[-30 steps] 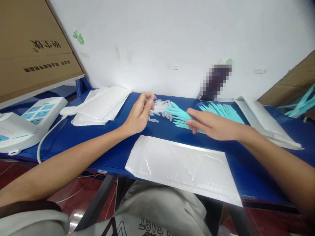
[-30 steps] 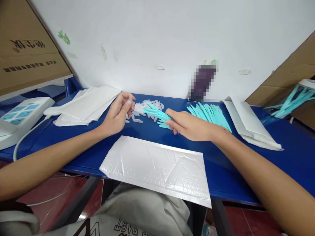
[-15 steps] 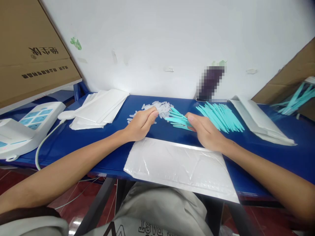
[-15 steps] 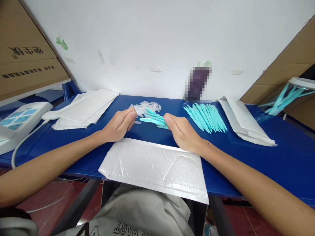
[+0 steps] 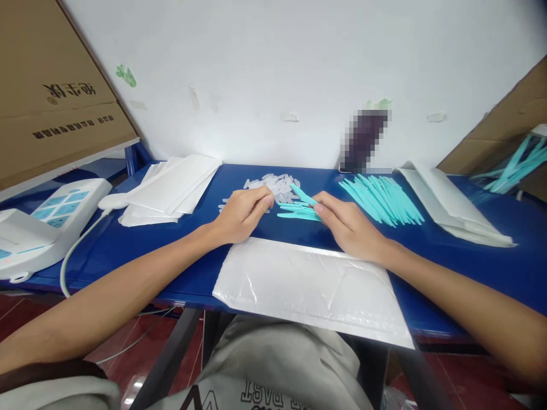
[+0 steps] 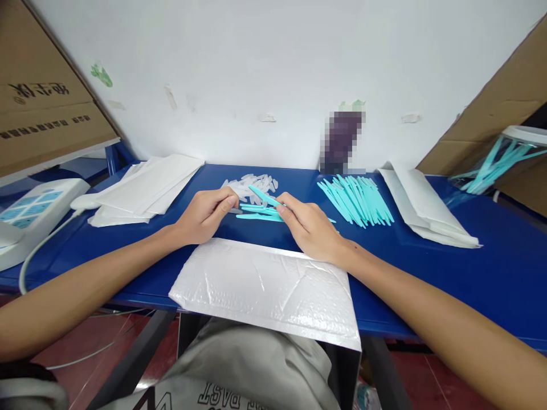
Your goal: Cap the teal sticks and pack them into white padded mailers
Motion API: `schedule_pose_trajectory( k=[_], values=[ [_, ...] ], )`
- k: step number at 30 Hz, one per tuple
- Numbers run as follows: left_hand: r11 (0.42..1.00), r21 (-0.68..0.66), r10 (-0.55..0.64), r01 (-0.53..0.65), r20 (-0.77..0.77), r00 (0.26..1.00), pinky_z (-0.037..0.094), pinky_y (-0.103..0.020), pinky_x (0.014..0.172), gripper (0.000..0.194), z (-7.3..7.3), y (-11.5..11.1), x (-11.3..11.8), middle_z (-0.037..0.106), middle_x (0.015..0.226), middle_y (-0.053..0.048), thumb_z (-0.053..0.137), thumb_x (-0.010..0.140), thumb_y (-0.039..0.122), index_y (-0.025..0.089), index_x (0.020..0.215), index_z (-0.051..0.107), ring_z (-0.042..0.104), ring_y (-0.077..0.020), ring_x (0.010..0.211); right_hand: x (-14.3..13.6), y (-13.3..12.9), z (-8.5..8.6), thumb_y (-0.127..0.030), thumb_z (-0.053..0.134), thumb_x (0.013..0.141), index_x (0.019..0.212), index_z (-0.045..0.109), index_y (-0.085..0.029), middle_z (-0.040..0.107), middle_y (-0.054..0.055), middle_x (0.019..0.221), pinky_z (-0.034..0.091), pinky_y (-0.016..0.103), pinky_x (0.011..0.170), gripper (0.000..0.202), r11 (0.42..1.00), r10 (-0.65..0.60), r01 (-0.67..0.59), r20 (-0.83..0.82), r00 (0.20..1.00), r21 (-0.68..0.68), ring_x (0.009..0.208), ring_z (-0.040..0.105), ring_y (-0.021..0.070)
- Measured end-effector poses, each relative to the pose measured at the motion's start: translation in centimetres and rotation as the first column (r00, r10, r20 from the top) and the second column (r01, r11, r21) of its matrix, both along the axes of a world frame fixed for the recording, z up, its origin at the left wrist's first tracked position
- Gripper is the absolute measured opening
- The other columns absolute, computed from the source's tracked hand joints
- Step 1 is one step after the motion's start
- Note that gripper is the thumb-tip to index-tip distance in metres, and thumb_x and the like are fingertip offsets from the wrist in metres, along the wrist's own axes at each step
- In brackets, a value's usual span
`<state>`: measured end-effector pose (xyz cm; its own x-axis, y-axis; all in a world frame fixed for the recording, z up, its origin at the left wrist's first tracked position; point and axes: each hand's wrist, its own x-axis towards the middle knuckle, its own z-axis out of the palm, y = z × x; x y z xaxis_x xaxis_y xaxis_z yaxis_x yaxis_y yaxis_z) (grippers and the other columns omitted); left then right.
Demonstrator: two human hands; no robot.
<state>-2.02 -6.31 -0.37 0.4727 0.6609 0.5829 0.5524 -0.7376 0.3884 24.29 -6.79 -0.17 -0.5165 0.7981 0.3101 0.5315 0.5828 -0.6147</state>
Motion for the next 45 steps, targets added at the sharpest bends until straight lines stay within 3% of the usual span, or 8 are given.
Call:
schedule_pose_trajectory(
  k=[5, 13, 20, 25, 31, 34, 39, 45],
  values=[
    [0.998, 0.033, 0.046, -0.045, -0.005, 0.999, 0.03, -0.027, 0.057, 0.032, 0.11, -0.06, -0.17, 0.045, 0.06, 0.005, 0.041, 0.103, 0.023, 0.016, 0.078, 0.058, 0.04, -0.0095, 0.053, -0.13, -0.19, 0.04, -0.047, 0.031, 0.107, 0.09, 0.048, -0.024, 0.042, -0.005, 0.062, 0.028, 0.032, 0.059, 0.034, 0.999, -0.03, 0.027, 0.068, 0.997, 0.041, 0.054, 0.041, 0.0146],
    [0.997, 0.022, 0.073, -0.072, -0.061, 0.995, 0.03, -0.028, 0.056, 0.035, -0.02, 0.17, -0.23, 0.045, 0.06, 0.004, 0.038, 0.103, 0.029, 0.017, 0.073, 0.053, 0.041, -0.0105, 0.054, -0.02, 0.21, -0.29, -0.046, 0.03, 0.107, 0.093, 0.046, -0.024, 0.05, -0.003, 0.07, 0.03, 0.032, 0.062, 0.031, 0.997, -0.043, 0.034, 0.16, 0.986, 0.063, 0.062, 0.049, 0.0166],
    [0.999, -0.003, 0.051, -0.051, -0.033, 0.998, 0.031, -0.025, 0.052, 0.03, 0.16, -0.01, -0.29, 0.049, 0.058, 0.004, 0.052, 0.097, 0.037, 0.017, 0.077, 0.062, 0.041, -0.0098, 0.051, -0.16, 0.07, -0.1, -0.048, 0.031, 0.107, 0.094, 0.045, -0.025, 0.046, -0.004, 0.063, 0.029, 0.031, 0.058, 0.03, 0.997, -0.061, 0.053, 0.131, 0.99, 0.064, 0.056, 0.047, 0.0169],
    [0.997, -0.074, 0.005, -0.002, 0.041, 0.999, 0.029, -0.024, 0.048, 0.041, 0.29, -0.17, 0.15, 0.049, 0.054, 0.004, 0.056, 0.098, 0.039, 0.016, 0.064, 0.062, 0.038, -0.0082, 0.049, -0.39, 0.0, -0.2, -0.047, 0.031, 0.107, 0.095, 0.049, -0.024, 0.051, -0.002, 0.067, 0.029, 0.032, 0.059, 0.032, 0.994, -0.079, 0.066, 0.148, 0.986, 0.091, 0.059, 0.05, 0.0179],
    [0.991, -0.12, -0.037, 0.051, 0.116, 0.993, 0.027, -0.023, 0.045, 0.032, 0.34, -0.35, 0.45, 0.05, 0.051, 0.004, 0.061, 0.096, 0.036, 0.015, 0.075, 0.072, 0.033, -0.0071, 0.046, -0.33, 0.21, -0.4, -0.047, 0.03, 0.106, 0.089, 0.047, -0.024, 0.05, -0.001, 0.065, 0.028, 0.033, 0.06, 0.033, 0.983, -0.142, 0.12, 0.165, 0.976, 0.138, 0.058, 0.048, 0.0185],
    [0.998, -0.031, -0.049, 0.052, 0.102, 0.994, 0.029, -0.023, 0.045, 0.025, 0.1, -0.25, 0.42, 0.06, 0.057, 0.003, 0.062, 0.097, 0.032, 0.015, 0.083, 0.074, 0.037, -0.0069, 0.046, -0.18, 0.48, -0.48, -0.047, 0.03, 0.106, 0.088, 0.046, -0.024, 0.051, 0.0, 0.065, 0.028, 0.033, 0.06, 0.033, 0.981, -0.152, 0.13, 0.155, 0.976, 0.145, 0.059, 0.049, 0.019],
    [0.968, 0.248, -0.038, 0.045, -0.032, 0.999, 0.041, -0.024, 0.053, 0.022, -0.38, 0.19, 0.02, 0.075, 0.075, -0.003, 0.061, 0.099, 0.031, 0.016, 0.089, 0.075, 0.055, -0.0094, 0.055, -0.14, 0.77, -0.75, -0.05, 0.029, 0.106, 0.082, 0.041, -0.025, 0.05, -0.001, 0.063, 0.029, 0.033, 0.059, 0.036, 0.987, -0.126, 0.114, 0.109, 0.986, 0.115, 0.057, 0.05, 0.0185],
    [0.94, 0.327, -0.07, 0.098, -0.097, 0.993, 0.047, -0.024, 0.06, 0.022, -0.32, 0.19, -0.16, 0.076, 0.077, -0.003, 0.059, 0.101, 0.031, 0.016, 0.092, 0.073, 0.062, -0.011, 0.06, -0.19, 0.66, -0.75, -0.05, 0.03, 0.106, 0.082, 0.04, -0.026, 0.052, 0.0, 0.062, 0.027, 0.033, 0.057, 0.035, 0.987, -0.149, 0.14, 0.125, 0.981, 0.073, 0.057, 0.052, 0.0197]
  ],
)
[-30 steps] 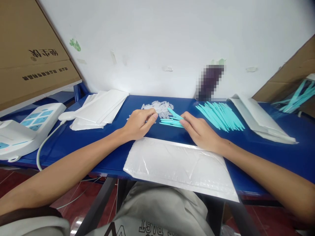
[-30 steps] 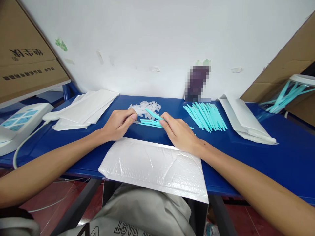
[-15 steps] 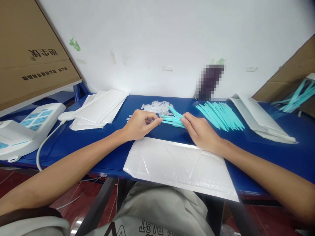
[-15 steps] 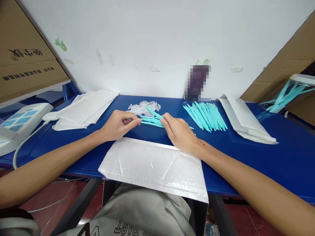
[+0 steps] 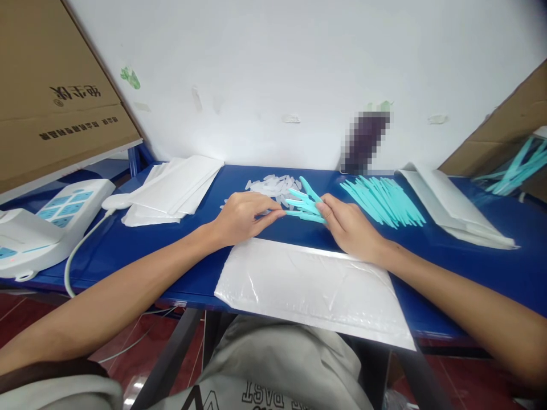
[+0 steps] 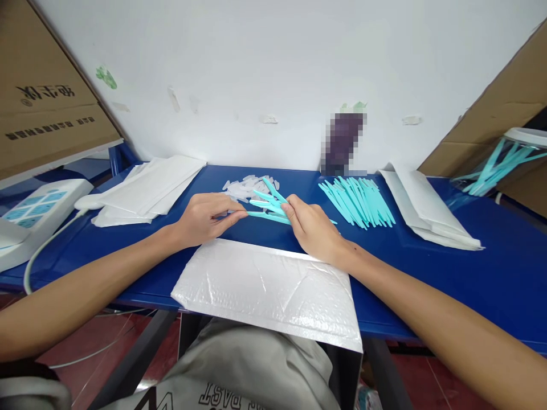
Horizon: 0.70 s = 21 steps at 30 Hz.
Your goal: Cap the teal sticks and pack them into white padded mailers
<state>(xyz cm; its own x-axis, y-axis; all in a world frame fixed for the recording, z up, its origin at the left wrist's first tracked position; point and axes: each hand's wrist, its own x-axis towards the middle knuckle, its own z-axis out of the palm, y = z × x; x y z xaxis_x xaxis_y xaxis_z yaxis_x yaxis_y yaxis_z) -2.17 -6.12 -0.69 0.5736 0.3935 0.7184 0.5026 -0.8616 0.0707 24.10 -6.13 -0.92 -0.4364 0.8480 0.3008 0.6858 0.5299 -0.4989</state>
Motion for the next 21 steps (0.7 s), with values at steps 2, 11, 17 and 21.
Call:
schedule_pose_trajectory(
  k=[2, 11, 17, 21],
  values=[
    [0.999, -0.006, 0.037, -0.036, 0.023, 0.999, 0.045, -0.024, 0.058, 0.023, 0.09, -0.09, 0.04, 0.075, 0.076, -0.002, 0.059, 0.101, 0.033, 0.017, 0.091, 0.073, 0.06, -0.0104, 0.058, -0.04, -0.16, 0.13, -0.049, 0.03, 0.106, 0.085, 0.043, -0.025, 0.053, 0.0, 0.063, 0.027, 0.033, 0.057, 0.034, 0.999, 0.029, -0.03, -0.004, 1.0, -0.029, 0.058, 0.053, 0.0197],
    [0.981, -0.17, 0.108, -0.098, 0.053, 0.993, 0.038, -0.022, 0.054, 0.024, 0.2, -0.16, 0.09, 0.075, 0.082, -0.001, 0.064, 0.097, 0.038, 0.016, 0.103, 0.07, 0.05, -0.0072, 0.052, -0.07, -0.56, 0.28, -0.05, 0.031, 0.106, 0.086, 0.046, -0.024, 0.056, -0.001, 0.069, 0.032, 0.032, 0.061, 0.036, 0.993, 0.11, -0.112, -0.043, 0.993, -0.031, 0.06, 0.051, 0.0168],
    [0.973, -0.228, 0.048, -0.038, 0.041, 0.998, 0.038, -0.022, 0.054, 0.031, 0.14, -0.27, 0.18, 0.073, 0.08, -0.002, 0.065, 0.097, 0.04, 0.017, 0.117, 0.069, 0.054, -0.0089, 0.056, -0.17, -0.71, 0.5, -0.049, 0.034, 0.106, 0.085, 0.046, -0.024, 0.055, -0.002, 0.067, 0.032, 0.032, 0.061, 0.035, 0.988, 0.138, -0.143, -0.082, 0.987, -0.052, 0.059, 0.05, 0.0159],
    [0.979, -0.201, 0.027, -0.018, 0.038, 0.999, 0.037, -0.023, 0.054, 0.025, 0.25, -0.51, 0.25, 0.065, 0.068, 0.002, 0.06, 0.099, 0.039, 0.018, 0.108, 0.069, 0.051, -0.0093, 0.054, -0.15, -0.86, 0.65, -0.05, 0.035, 0.106, 0.081, 0.045, -0.024, 0.053, -0.003, 0.065, 0.032, 0.032, 0.061, 0.037, 0.983, 0.167, -0.174, -0.109, 0.98, -0.058, 0.058, 0.048, 0.0153]
  ],
)
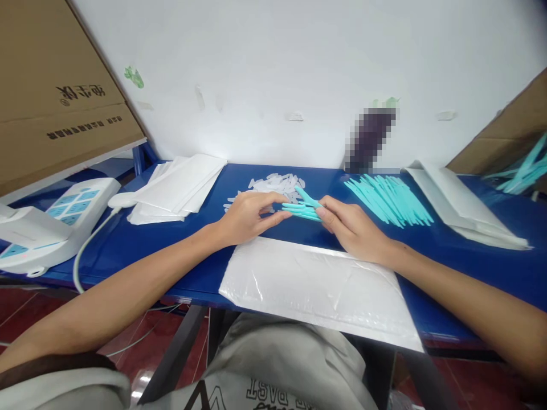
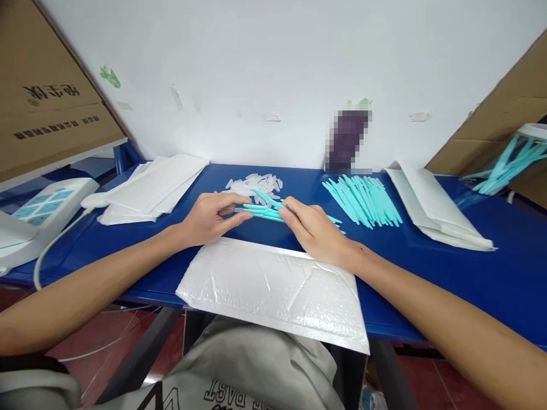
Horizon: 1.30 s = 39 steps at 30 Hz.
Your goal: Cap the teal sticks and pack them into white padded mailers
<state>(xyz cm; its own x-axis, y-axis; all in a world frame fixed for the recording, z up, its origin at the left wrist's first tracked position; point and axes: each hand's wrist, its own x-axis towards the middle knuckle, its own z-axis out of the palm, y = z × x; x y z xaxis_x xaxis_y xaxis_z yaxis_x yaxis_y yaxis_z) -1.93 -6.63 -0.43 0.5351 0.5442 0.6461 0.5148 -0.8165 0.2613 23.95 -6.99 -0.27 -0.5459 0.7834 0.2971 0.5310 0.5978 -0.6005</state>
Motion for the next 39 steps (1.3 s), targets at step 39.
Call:
schedule_pose_trajectory(
  k=[39],
  values=[
    [0.994, 0.086, -0.047, 0.061, -0.15, 0.987, 0.035, -0.023, 0.053, 0.028, -0.28, -0.09, 0.39, 0.051, 0.061, 0.005, 0.042, 0.108, 0.039, 0.018, 0.094, 0.054, 0.046, -0.0109, 0.051, -0.59, -0.39, -0.11, -0.047, 0.038, 0.105, 0.078, 0.037, -0.025, 0.046, -0.005, 0.064, 0.028, 0.032, 0.06, 0.035, 0.998, -0.068, 0.067, 0.023, 0.997, 0.007, 0.056, 0.042, 0.0139]
  ],
)
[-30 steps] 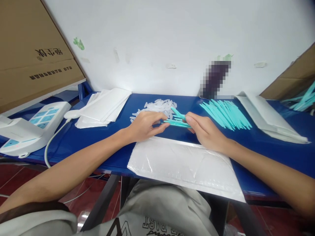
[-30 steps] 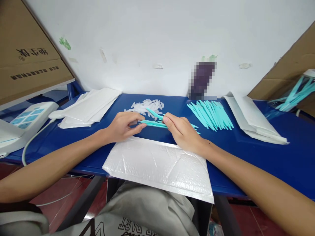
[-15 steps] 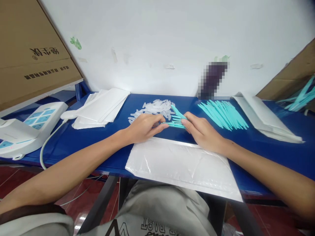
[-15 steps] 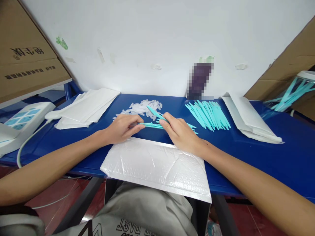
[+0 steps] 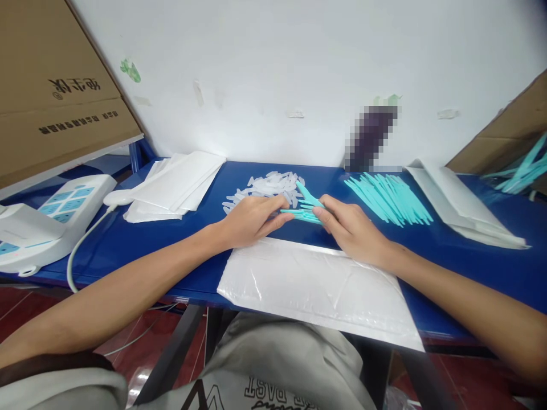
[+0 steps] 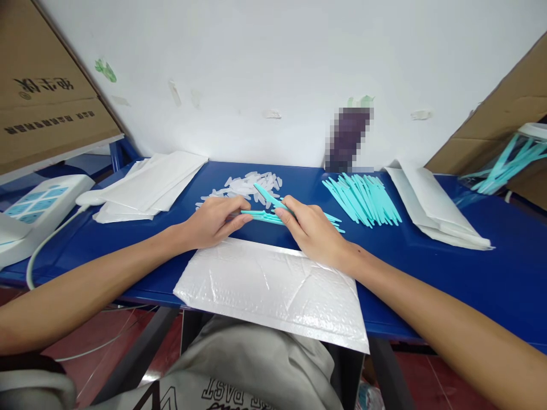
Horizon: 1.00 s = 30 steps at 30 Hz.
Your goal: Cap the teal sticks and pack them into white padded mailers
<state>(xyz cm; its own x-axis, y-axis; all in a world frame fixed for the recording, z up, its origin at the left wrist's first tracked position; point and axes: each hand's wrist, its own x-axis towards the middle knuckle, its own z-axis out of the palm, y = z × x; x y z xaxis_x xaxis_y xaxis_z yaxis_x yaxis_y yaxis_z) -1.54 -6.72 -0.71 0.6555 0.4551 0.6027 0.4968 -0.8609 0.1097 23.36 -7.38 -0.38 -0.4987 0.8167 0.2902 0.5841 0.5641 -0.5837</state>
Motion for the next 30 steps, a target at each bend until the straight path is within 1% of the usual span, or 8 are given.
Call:
schedule_pose_trajectory(
  k=[7, 12, 16, 19, 21, 24, 28, 30],
  values=[
    [0.998, 0.061, 0.022, -0.019, -0.05, 0.999, 0.036, -0.024, 0.053, 0.03, -0.3, 0.23, -0.1, 0.05, 0.061, 0.004, 0.041, 0.107, 0.037, 0.018, 0.087, 0.052, 0.048, -0.0117, 0.053, -0.19, 0.17, 0.03, -0.044, 0.043, 0.104, 0.074, 0.04, -0.023, 0.046, -0.004, 0.066, 0.029, 0.031, 0.062, 0.037, 0.999, 0.046, -0.046, -0.021, 0.999, 0.013, 0.059, 0.041, 0.0128],
    [0.999, 0.035, 0.015, -0.014, -0.044, 0.999, 0.036, -0.024, 0.053, 0.029, -0.23, 0.25, -0.11, 0.05, 0.061, 0.005, 0.041, 0.107, 0.036, 0.018, 0.088, 0.053, 0.047, -0.0106, 0.052, -0.06, 0.26, -0.04, -0.045, 0.044, 0.103, 0.074, 0.043, -0.022, 0.044, -0.004, 0.066, 0.029, 0.031, 0.061, 0.037, 0.999, 0.045, -0.045, -0.048, 0.998, 0.001, 0.06, 0.039, 0.0125],
    [0.999, 0.051, 0.0, 0.002, -0.041, 0.999, 0.037, -0.023, 0.052, 0.028, -0.11, 0.25, -0.08, 0.051, 0.062, 0.005, 0.041, 0.108, 0.036, 0.017, 0.089, 0.052, 0.048, -0.0101, 0.052, 0.03, 0.11, -0.33, -0.049, 0.04, 0.104, 0.076, 0.044, -0.023, 0.046, -0.002, 0.072, 0.036, 0.03, 0.064, 0.039, 0.995, 0.033, -0.045, -0.142, 0.989, -0.085, 0.067, 0.047, 0.0139],
    [0.997, 0.082, -0.01, 0.014, -0.042, 0.999, 0.038, -0.023, 0.053, 0.028, -0.14, 0.25, -0.14, 0.051, 0.063, 0.005, 0.041, 0.108, 0.035, 0.017, 0.09, 0.052, 0.048, -0.0101, 0.052, -0.02, 0.06, -0.43, -0.052, 0.035, 0.105, 0.081, 0.047, -0.023, 0.052, 0.0, 0.08, 0.042, 0.03, 0.066, 0.04, 0.986, 0.01, -0.043, -0.201, 0.98, -0.16, 0.074, 0.053, 0.0157],
    [0.995, 0.101, -0.013, 0.018, -0.046, 0.999, 0.039, -0.023, 0.053, 0.028, -0.17, 0.25, -0.19, 0.051, 0.063, 0.004, 0.041, 0.108, 0.035, 0.017, 0.09, 0.052, 0.049, -0.0104, 0.053, -0.07, 0.1, -0.36, -0.05, 0.036, 0.105, 0.081, 0.05, -0.023, 0.055, 0.001, 0.081, 0.042, 0.03, 0.066, 0.039, 0.988, 0.021, -0.047, -0.173, 0.985, -0.144, 0.075, 0.054, 0.0164],
    [0.992, 0.121, -0.019, 0.024, -0.048, 0.999, 0.039, -0.023, 0.053, 0.028, -0.1, 0.24, -0.24, 0.052, 0.063, 0.004, 0.042, 0.108, 0.035, 0.017, 0.09, 0.052, 0.049, -0.0105, 0.053, -0.07, 0.22, -0.19, -0.045, 0.042, 0.104, 0.08, 0.055, -0.022, 0.056, 0.001, 0.077, 0.04, 0.031, 0.064, 0.036, 0.996, 0.032, -0.04, -0.104, 0.994, -0.075, 0.069, 0.053, 0.0159],
    [0.991, 0.131, -0.015, 0.02, -0.04, 0.999, 0.039, -0.023, 0.052, 0.029, 0.11, 0.14, -0.26, 0.053, 0.063, 0.004, 0.041, 0.108, 0.035, 0.017, 0.089, 0.053, 0.049, -0.0099, 0.052, 0.03, 0.34, -0.16, -0.043, 0.048, 0.102, 0.092, 0.065, -0.021, 0.059, 0.002, 0.086, 0.041, 0.031, 0.062, 0.03, 0.993, 0.021, -0.039, -0.16, 0.987, -0.112, 0.066, 0.055, 0.0144],
    [0.991, 0.131, -0.013, 0.017, -0.034, 0.999, 0.038, -0.023, 0.052, 0.029, 0.18, 0.11, -0.28, 0.053, 0.062, 0.004, 0.041, 0.108, 0.035, 0.018, 0.088, 0.053, 0.048, -0.0096, 0.051, 0.06, 0.34, -0.19, -0.045, 0.049, 0.102, 0.091, 0.067, -0.021, 0.058, 0.002, 0.087, 0.042, 0.031, 0.064, 0.031, 0.993, 0.016, -0.036, -0.179, 0.984, -0.114, 0.071, 0.055, 0.0157]
  ],
)
